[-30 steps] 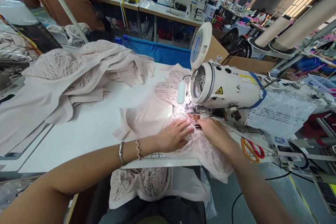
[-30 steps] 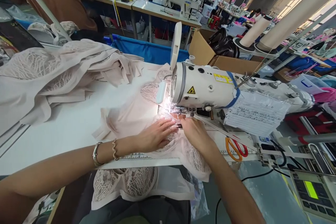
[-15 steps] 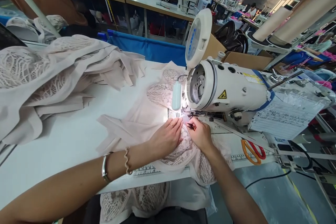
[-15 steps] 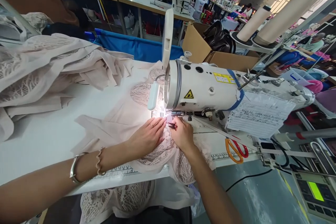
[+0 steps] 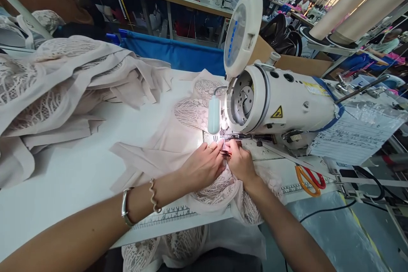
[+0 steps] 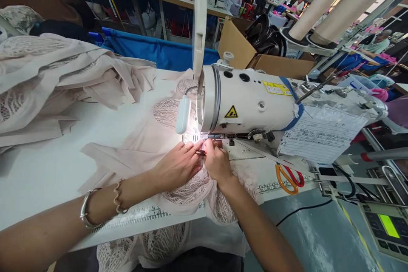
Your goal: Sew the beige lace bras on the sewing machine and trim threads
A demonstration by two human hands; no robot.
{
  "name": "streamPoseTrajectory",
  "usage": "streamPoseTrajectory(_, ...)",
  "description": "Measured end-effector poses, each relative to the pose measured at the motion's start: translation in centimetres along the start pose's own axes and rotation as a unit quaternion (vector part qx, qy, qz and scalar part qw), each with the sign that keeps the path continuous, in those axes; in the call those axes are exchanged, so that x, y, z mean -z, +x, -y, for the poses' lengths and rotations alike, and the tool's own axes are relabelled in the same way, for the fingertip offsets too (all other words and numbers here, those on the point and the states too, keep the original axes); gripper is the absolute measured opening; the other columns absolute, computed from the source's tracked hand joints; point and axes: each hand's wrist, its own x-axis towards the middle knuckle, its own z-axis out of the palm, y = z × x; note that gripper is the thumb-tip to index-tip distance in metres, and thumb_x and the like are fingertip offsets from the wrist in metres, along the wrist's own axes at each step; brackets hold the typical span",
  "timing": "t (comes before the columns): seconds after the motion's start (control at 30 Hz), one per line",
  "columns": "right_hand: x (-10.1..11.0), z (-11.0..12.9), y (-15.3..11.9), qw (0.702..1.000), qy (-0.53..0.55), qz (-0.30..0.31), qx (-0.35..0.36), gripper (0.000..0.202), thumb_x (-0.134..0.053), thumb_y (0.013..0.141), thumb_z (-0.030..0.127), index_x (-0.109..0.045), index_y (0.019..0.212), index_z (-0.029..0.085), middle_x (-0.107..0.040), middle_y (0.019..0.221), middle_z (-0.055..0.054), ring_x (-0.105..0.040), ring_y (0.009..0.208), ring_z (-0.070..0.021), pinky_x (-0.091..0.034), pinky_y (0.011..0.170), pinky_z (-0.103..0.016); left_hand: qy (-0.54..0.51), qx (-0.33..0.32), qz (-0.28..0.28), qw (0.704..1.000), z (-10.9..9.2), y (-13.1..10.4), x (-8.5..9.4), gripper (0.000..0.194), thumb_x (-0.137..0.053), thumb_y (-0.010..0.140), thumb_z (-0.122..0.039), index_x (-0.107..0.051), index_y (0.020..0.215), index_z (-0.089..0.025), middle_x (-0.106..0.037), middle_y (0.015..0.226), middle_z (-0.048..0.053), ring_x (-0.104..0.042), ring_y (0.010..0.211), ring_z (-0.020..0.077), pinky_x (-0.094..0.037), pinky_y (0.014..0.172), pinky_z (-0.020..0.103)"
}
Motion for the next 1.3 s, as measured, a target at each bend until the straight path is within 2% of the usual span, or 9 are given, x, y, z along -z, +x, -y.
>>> streamPoseTrajectory(0.2,0.3,0.0,-0.5,0.999,-0.001,-0.012,0.037,0.035,-0.039,0.103,0.021,-0.07,0.119,0.014,-0.075,0.088,-0.01,-0.07,0.078,-0.02,-0.051,0.069,-0.026,-0.028,0.012,0.016,0.999,0.2,0.0,-0.2,0.048,-0.03,0.106,-0.034,-0.056,0.129,-0.001,-0.059,0.135,0.028,-0.06,0.109,0.0331,-0.045,0.082,0.045)
streamPoseTrajectory(0.5,0.1,-0.4,-1.0,0.999,-0.024,0.012,0.038,0.04,-0.041,0.101,0.021,-0.07,0.128,0.015,-0.07,0.079,-0.009,-0.066,0.07,-0.0189,-0.049,0.064,-0.025,-0.014,0.015,0.024,1.0,0.2,-0.2,-0.3,0.054,-0.034,0.105,-0.034,-0.053,0.136,0.005,-0.057,0.141,0.028,-0.059,0.116,0.035,-0.044,0.087,0.046)
streamPoseTrajectory(0.67,0.1,-0.2,-0.8,0.998,-0.052,0.024,0.027,0.041,-0.043,0.099,0.02,-0.07,0.129,0.015,-0.071,0.078,-0.009,-0.066,0.065,-0.0191,-0.047,0.06,-0.026,0.01,0.033,0.004,0.999,0.1,-0.3,-0.5,0.058,-0.038,0.104,-0.04,-0.053,0.139,0.005,-0.058,0.141,0.026,-0.059,0.116,0.0362,-0.042,0.093,0.047)
streamPoseTrajectory(0.83,0.3,-0.2,-0.6,0.997,-0.054,0.037,0.028,0.042,-0.045,0.096,0.016,-0.069,0.131,0.015,-0.072,0.08,-0.009,-0.067,0.066,-0.0202,-0.048,0.061,-0.027,0.017,0.038,0.013,0.999,0.1,-0.3,-0.6,0.059,-0.036,0.105,-0.042,-0.052,0.14,0.003,-0.058,0.141,0.027,-0.057,0.121,0.0354,-0.039,0.098,0.046)
streamPoseTrajectory(1.13,0.5,-0.1,-0.2,0.999,-0.028,0.02,0.028,0.038,-0.046,0.094,0.011,-0.068,0.125,0.014,-0.075,0.087,-0.01,-0.069,0.071,-0.0214,-0.048,0.063,-0.028,0.021,0.048,0.017,0.998,0.5,-0.3,-0.5,0.06,-0.04,0.104,-0.044,-0.052,0.141,0.002,-0.056,0.144,0.025,-0.058,0.121,0.0349,-0.04,0.101,0.047)
streamPoseTrajectory(1.23,1.0,0.0,0.0,0.999,-0.008,0.039,-0.014,0.027,-0.049,0.092,0.011,-0.068,0.111,0.015,-0.074,0.081,-0.007,-0.067,0.068,-0.0218,-0.046,0.06,-0.028,0.046,0.04,0.011,0.998,0.5,-0.2,-0.4,0.058,-0.036,0.106,-0.042,-0.053,0.14,0.001,-0.057,0.144,0.024,-0.058,0.124,0.0344,-0.04,0.103,0.048)
streamPoseTrajectory(1.3,1.5,-0.2,0.0,0.998,0.003,0.053,-0.042,0.019,-0.053,0.089,0.011,-0.067,0.1,0.017,-0.071,0.077,-0.005,-0.065,0.064,-0.0213,-0.045,0.059,-0.028,0.074,-0.004,0.009,0.997,0.2,-0.3,-0.3,0.048,-0.037,0.107,-0.032,-0.061,0.13,0.002,-0.061,0.137,0.024,-0.059,0.123,0.0342,-0.041,0.103,0.047)
